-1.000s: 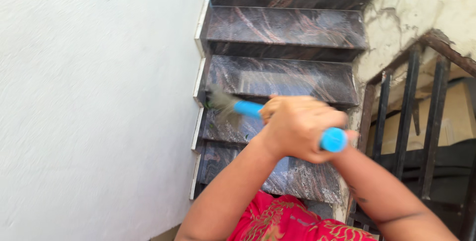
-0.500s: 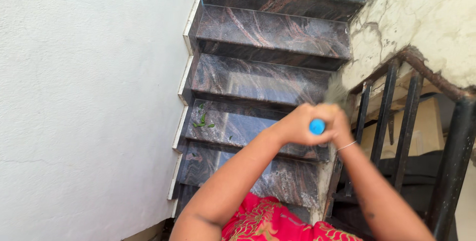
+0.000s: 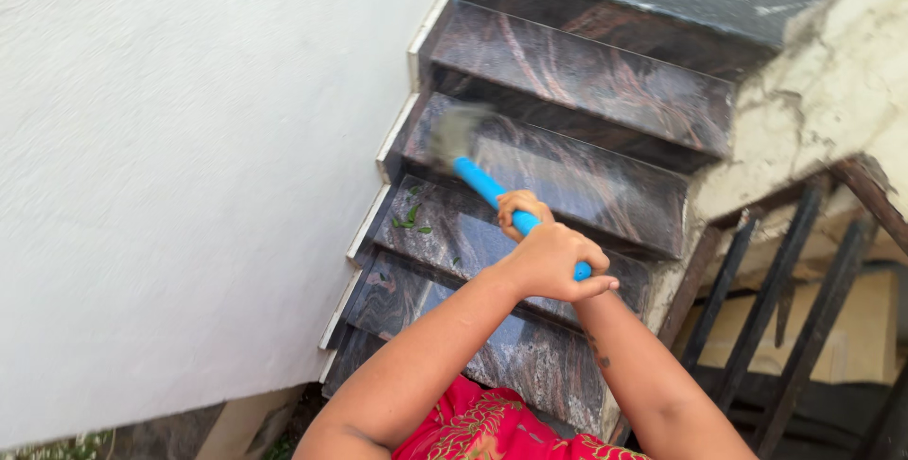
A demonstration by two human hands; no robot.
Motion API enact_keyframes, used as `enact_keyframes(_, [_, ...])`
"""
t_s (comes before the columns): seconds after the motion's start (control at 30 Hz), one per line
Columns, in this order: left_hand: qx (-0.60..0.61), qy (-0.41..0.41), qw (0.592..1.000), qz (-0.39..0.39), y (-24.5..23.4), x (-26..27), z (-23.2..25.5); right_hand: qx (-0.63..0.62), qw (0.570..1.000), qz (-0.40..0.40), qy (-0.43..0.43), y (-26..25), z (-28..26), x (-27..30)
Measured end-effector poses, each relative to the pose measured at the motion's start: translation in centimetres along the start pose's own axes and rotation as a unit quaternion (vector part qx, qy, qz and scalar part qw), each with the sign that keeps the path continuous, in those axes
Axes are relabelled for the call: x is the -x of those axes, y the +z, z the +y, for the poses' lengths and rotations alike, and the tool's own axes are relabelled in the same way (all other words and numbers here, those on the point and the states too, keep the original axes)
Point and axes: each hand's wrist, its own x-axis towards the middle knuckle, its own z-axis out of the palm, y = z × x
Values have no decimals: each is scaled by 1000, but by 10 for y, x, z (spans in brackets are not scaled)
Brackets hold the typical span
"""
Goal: The person sweeps the steps of a staircase using a small handheld broom.
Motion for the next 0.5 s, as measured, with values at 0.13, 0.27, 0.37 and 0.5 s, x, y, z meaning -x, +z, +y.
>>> enact_keyframes(0.13, [54, 57, 996, 40, -10, -1, 19, -52, 992, -74, -85, -2, -6, -9])
enact_keyframes(0.27, [39, 88, 994, 50, -11, -11, 29, -4, 995, -27, -96, -31, -9, -16])
enact_keyframes(0.37, [-2, 71, 987, 144, 0, -17, 5, 28, 998, -11, -61, -35, 17, -34])
enact_keyframes(0.5, [-125, -3, 988, 93, 25, -17, -27, 7, 999, -30, -44, -12, 48, -37])
